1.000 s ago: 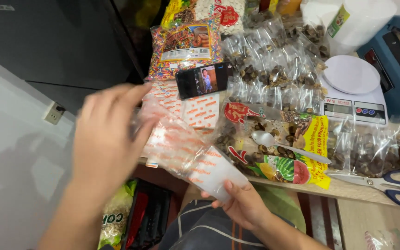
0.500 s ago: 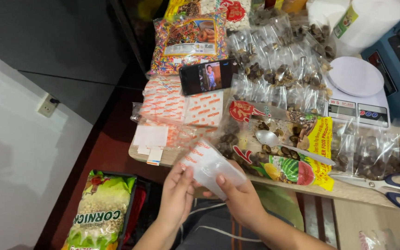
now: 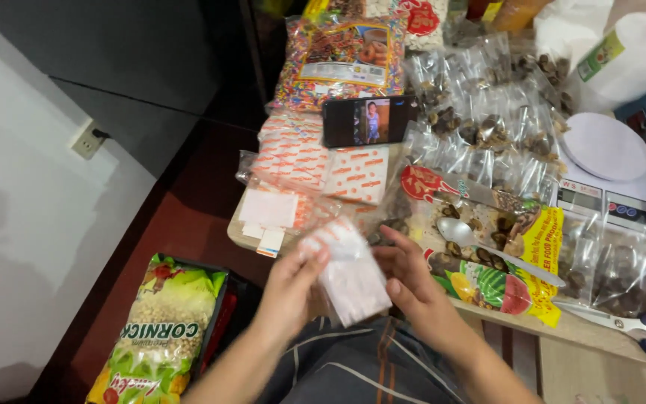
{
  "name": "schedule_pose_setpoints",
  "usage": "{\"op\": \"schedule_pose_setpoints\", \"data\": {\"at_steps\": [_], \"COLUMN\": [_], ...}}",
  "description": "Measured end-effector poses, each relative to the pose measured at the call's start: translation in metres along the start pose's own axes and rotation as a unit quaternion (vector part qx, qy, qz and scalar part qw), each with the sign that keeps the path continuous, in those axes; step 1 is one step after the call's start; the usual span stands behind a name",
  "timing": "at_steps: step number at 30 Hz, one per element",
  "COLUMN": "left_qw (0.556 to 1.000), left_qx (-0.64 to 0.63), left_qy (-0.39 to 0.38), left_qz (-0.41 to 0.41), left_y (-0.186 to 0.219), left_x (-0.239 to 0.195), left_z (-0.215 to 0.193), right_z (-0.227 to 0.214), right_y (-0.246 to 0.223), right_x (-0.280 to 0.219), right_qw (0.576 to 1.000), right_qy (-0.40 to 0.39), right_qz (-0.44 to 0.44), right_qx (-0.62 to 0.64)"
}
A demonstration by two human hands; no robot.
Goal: Packaging small dried food items into individual plastic bags using a spoon and a digital scale for portioning.
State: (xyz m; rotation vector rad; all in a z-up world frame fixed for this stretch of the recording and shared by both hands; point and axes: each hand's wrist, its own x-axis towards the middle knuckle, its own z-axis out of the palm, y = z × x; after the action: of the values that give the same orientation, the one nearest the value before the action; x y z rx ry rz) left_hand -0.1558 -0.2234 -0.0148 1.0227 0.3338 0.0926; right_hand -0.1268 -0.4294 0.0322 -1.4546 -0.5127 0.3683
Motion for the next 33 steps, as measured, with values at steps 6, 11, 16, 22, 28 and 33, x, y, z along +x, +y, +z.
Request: {"op": "schedule_pose_setpoints", "data": {"at_steps": [6,11,16,22,28,33], "left_qw": [0.924,0.823,0.724,0.376,0.366,0.353], "left_qx": [0.353,0.546,0.669,0.821,0.808,0.799], "left_qy": [-0.128,-0.13,-0.142,0.054,-0.166,-0.175], "left_qz": [0.075,0.092,0.094,0.427,0.43,0.454], "left_y": [0.081,0.051,0.048,-0.009,0.048,0.024], "left_x": [0.099,0.196,0.164,0.164,0.082,0.067], "left_z": [0.028,0.063,0.098,0.093,0.074,0.038], "right_z": [-0.028,-0.053,-0.072,-0.085,-0.1,-0.104], "right_y": [-0.019,-0.004,0.004,-0.003,-0.003,0.009], "right_x": [-0.012,-0.038,-0.064,-0.082,-0.106,-0.11], "right_qw": [0.997,0.992,0.985,0.986,0.979,0.98], "right_qy": [0.071,0.113,0.162,0.152,0.178,0.186], "right_qz": [-0.027,-0.055,0.035,0.066,0.102,0.068], "right_qx": [-0.022,-0.003,0.045,0.024,-0.007,0.018]}}
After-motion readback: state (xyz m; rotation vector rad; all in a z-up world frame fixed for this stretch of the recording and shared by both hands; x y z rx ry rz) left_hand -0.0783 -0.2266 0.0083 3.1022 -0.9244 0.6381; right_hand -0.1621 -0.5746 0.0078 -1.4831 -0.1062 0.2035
